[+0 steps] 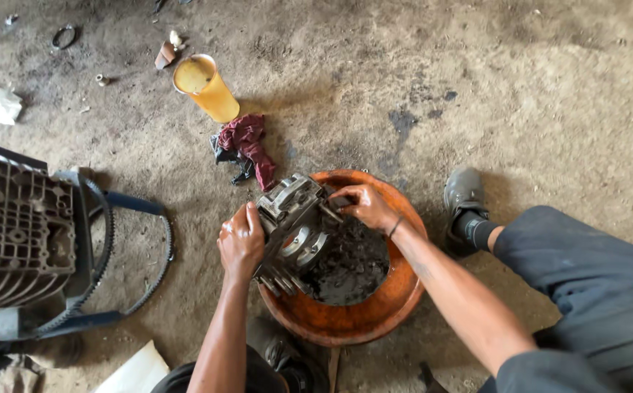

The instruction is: The person scrubs a metal engine component with a cloth inside an orange basin filled with dark liquid. They repeatedly dip the cloth, wipe the part, and rotate it to clean different surfaces.

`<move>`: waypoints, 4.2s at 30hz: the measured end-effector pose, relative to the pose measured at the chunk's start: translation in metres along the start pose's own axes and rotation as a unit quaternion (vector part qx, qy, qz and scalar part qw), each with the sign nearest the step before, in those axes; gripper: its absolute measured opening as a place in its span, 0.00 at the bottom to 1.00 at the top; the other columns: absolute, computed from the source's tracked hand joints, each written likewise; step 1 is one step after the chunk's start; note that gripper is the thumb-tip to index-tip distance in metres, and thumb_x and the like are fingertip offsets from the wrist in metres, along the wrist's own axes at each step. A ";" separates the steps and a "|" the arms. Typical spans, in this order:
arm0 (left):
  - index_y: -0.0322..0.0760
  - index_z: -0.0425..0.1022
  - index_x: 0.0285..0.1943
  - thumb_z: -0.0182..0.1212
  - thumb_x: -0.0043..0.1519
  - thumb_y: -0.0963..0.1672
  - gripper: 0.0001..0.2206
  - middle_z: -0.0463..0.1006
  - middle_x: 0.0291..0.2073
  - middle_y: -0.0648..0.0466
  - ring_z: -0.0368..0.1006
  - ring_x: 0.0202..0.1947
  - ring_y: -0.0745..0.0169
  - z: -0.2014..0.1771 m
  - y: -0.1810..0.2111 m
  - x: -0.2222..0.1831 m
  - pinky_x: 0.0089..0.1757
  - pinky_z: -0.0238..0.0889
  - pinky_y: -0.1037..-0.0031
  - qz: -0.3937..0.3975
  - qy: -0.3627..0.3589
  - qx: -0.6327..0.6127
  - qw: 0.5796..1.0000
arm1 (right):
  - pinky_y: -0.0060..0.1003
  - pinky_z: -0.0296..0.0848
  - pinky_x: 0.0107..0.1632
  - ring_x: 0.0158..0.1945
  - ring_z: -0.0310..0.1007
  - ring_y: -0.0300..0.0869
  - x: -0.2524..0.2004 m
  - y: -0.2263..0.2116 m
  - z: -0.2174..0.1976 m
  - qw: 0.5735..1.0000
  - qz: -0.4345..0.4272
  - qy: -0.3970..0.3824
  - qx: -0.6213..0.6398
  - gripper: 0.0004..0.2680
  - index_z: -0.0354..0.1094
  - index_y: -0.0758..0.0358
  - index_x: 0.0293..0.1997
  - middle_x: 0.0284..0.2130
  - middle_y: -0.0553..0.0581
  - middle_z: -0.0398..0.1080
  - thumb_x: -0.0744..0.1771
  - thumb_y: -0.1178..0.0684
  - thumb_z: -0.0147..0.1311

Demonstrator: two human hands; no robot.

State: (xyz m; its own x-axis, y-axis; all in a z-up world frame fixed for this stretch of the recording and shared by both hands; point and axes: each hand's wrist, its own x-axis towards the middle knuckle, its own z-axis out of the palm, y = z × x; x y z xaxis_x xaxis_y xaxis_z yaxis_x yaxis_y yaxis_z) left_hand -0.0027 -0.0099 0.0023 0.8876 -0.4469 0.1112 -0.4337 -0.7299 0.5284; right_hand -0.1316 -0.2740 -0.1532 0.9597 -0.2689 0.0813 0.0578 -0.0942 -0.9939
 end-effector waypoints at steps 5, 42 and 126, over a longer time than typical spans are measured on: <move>0.39 0.78 0.45 0.43 0.70 0.53 0.19 0.80 0.37 0.35 0.75 0.41 0.27 0.001 -0.007 -0.002 0.43 0.67 0.42 -0.005 0.004 0.009 1.000 | 0.33 0.75 0.51 0.46 0.75 0.37 -0.025 0.014 0.040 0.983 -0.026 0.175 0.047 0.12 0.76 0.66 0.51 0.43 0.53 0.78 0.63 0.66 0.63; 0.35 0.79 0.47 0.42 0.72 0.53 0.22 0.80 0.39 0.32 0.74 0.41 0.24 0.005 -0.020 0.004 0.43 0.65 0.42 0.038 0.026 0.027 0.999 | 0.52 0.64 0.61 0.59 0.66 0.58 -0.029 -0.016 0.050 0.966 -0.110 0.131 -0.195 0.21 0.68 0.71 0.60 0.55 0.70 0.69 0.63 0.49 0.65; 0.38 0.76 0.31 0.54 0.66 0.50 0.16 0.79 0.25 0.38 0.76 0.24 0.35 0.035 -0.020 0.007 0.29 0.68 0.47 0.104 0.205 -0.056 0.972 | 0.37 0.75 0.52 0.47 0.76 0.40 -0.010 0.023 0.012 0.969 0.154 0.080 0.177 0.11 0.70 0.68 0.59 0.47 0.53 0.76 0.70 0.58 0.51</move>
State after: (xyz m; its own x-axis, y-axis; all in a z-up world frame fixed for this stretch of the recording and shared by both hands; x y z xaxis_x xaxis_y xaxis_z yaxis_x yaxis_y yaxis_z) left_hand 0.0066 -0.0163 -0.0372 0.7803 -0.3181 0.5384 -0.6104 -0.5748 0.5450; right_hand -0.1368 -0.2619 -0.1776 0.8928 -0.3802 -0.2417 -0.1071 0.3419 -0.9336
